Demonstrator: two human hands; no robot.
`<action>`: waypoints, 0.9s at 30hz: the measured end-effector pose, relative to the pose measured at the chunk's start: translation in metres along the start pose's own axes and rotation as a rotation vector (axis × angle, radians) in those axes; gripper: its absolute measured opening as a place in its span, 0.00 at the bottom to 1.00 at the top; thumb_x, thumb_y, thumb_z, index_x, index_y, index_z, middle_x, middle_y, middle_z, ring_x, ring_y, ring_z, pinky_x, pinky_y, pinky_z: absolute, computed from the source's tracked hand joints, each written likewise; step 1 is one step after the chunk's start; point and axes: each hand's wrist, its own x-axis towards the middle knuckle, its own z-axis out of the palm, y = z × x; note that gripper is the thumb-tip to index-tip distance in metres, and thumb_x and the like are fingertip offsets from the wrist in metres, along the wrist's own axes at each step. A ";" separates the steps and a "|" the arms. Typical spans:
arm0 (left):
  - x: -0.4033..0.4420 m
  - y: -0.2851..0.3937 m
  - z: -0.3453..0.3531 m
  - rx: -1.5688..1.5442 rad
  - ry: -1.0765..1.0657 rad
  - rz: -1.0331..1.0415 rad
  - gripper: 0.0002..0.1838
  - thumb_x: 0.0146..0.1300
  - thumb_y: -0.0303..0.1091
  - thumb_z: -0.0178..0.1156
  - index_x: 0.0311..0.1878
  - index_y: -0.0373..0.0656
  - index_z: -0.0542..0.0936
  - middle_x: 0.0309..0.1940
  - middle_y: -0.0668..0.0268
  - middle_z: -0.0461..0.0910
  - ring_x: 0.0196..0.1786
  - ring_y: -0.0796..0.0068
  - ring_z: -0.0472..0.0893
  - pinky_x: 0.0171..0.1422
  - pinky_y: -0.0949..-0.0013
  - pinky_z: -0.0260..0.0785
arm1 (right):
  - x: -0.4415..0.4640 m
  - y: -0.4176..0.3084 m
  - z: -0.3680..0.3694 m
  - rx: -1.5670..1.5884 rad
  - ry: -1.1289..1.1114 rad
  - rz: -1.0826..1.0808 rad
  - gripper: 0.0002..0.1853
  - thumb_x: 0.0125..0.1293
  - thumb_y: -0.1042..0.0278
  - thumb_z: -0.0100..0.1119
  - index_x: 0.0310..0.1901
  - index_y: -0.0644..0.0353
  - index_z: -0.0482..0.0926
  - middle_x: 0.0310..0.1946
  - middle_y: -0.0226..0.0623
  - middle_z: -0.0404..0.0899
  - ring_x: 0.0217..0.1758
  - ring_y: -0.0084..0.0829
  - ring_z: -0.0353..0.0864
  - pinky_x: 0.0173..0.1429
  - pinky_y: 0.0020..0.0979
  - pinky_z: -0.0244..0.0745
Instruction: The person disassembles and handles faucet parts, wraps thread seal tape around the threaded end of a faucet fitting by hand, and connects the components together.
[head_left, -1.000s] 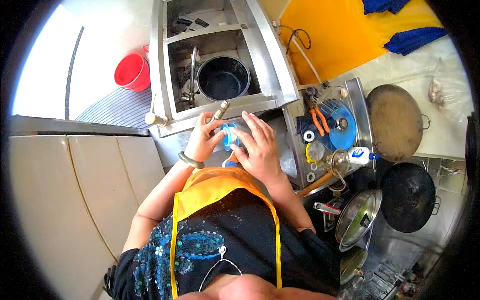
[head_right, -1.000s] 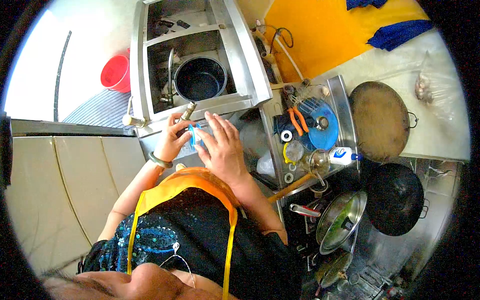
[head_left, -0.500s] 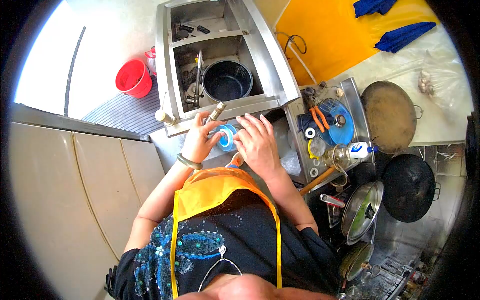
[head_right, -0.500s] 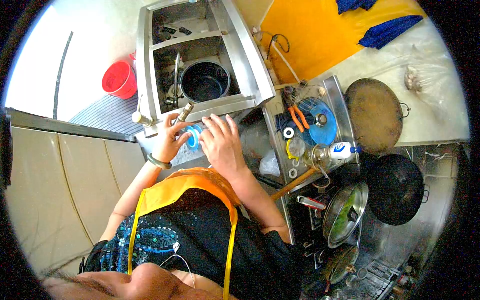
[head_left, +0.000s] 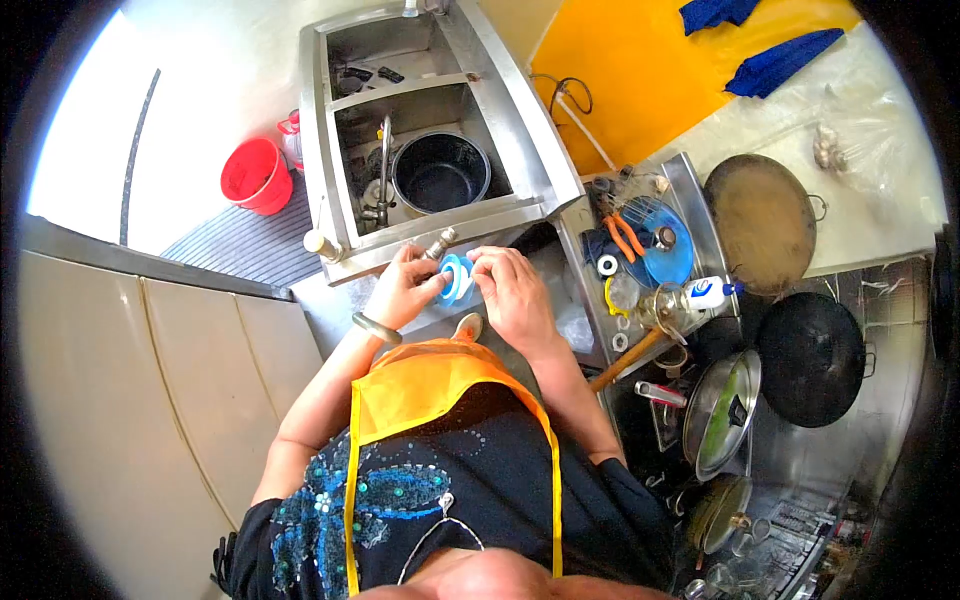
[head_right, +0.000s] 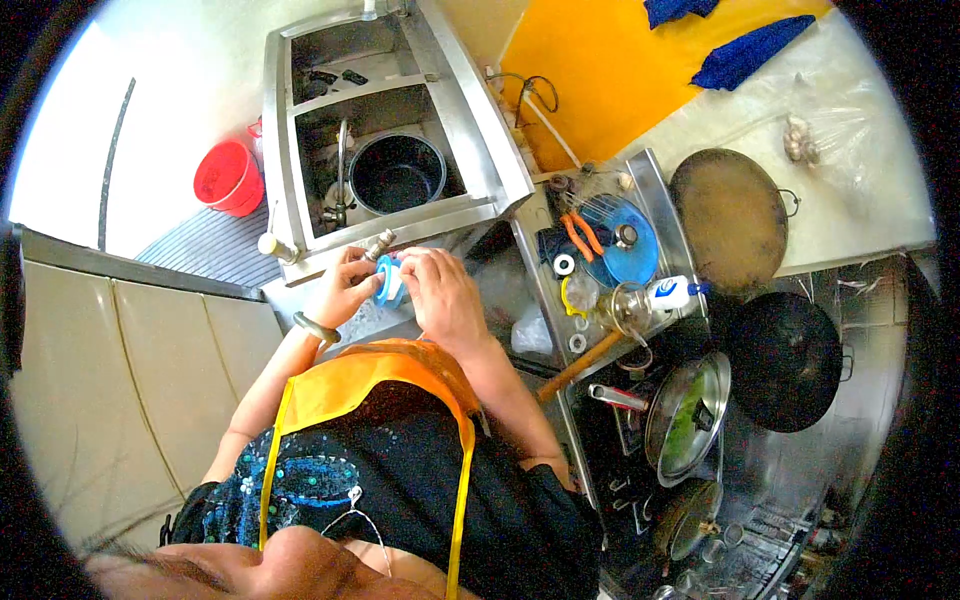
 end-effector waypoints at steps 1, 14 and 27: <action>0.002 0.002 0.001 -0.027 -0.081 -0.053 0.16 0.59 0.40 0.63 0.39 0.34 0.82 0.44 0.54 0.72 0.39 0.66 0.77 0.45 0.68 0.70 | -0.002 0.003 0.002 0.028 0.024 0.006 0.06 0.65 0.71 0.54 0.40 0.60 0.70 0.45 0.39 0.79 0.49 0.44 0.77 0.54 0.41 0.70; -0.027 0.008 0.004 0.221 -0.389 0.159 0.17 0.55 0.44 0.61 0.41 0.40 0.83 0.47 0.48 0.75 0.47 0.49 0.78 0.53 0.59 0.71 | -0.055 -0.005 0.023 0.385 -0.023 0.370 0.07 0.73 0.67 0.46 0.42 0.62 0.66 0.37 0.42 0.79 0.41 0.36 0.82 0.45 0.33 0.75; -0.060 0.016 -0.044 -0.033 -0.306 0.103 0.17 0.56 0.30 0.55 0.49 0.41 0.80 0.53 0.45 0.68 0.54 0.45 0.72 0.62 0.57 0.64 | -0.062 -0.019 0.060 0.498 -0.215 0.341 0.06 0.71 0.70 0.50 0.43 0.61 0.66 0.33 0.40 0.78 0.37 0.36 0.82 0.41 0.32 0.76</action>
